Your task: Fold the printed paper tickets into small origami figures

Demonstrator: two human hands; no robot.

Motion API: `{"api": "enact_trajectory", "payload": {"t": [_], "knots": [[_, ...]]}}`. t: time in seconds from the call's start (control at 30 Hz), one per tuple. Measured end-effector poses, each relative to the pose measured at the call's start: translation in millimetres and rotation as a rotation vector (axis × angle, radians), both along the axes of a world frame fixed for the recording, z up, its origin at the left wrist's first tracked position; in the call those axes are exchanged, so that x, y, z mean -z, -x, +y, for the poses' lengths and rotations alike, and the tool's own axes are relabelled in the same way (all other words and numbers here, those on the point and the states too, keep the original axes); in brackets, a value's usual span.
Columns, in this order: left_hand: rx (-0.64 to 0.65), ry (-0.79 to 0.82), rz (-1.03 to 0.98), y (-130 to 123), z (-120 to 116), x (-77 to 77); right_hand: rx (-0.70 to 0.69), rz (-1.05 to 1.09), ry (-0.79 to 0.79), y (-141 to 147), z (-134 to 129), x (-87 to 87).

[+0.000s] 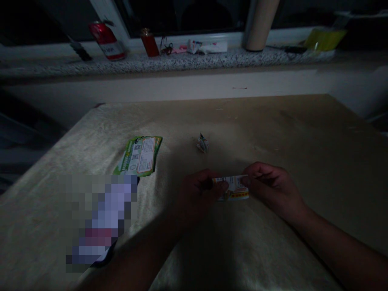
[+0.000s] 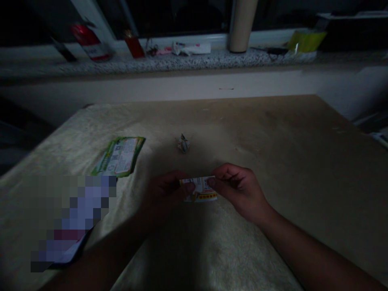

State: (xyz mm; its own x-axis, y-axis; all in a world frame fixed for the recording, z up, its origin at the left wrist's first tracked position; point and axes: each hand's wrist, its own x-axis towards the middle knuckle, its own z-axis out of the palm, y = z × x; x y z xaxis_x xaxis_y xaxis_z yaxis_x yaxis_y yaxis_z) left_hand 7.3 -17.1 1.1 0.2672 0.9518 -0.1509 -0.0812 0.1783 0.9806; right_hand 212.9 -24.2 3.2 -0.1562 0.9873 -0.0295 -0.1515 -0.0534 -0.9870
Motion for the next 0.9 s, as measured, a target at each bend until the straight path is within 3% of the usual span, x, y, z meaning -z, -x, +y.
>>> {"api": "enact_trajectory", "payload": {"t": [0.33, 0.57, 0.63, 0.73, 0.8, 0.9], "knots": [[-0.021, -0.332, 0.28, 3.5, -6.5, -3.1, -0.014, -0.296, -0.275, -1.1, -6.0, 2.8], [-0.01, -0.192, 0.279, 4.9, -4.6, 4.3, -0.02, -0.418, -0.282, -0.2, -2.1, -0.6], [0.007, -0.209, 0.396, 4.2, -2.8, 6.5, -0.048, -0.554, -0.371, -0.5, 2.1, 0.1], [0.039, -0.382, 0.717, 2.6, 0.3, 6.7, -0.109, -0.772, -0.507, -2.2, 7.8, 5.4], [0.084, -0.498, 0.892, 1.7, 2.1, 6.4, -0.132, -0.876, -0.529, -3.7, 9.7, 10.6], [0.168, -0.579, 1.0, 1.3, 3.9, 7.8, -0.114, -0.978, -0.527, -5.3, 10.2, 18.0]]}}
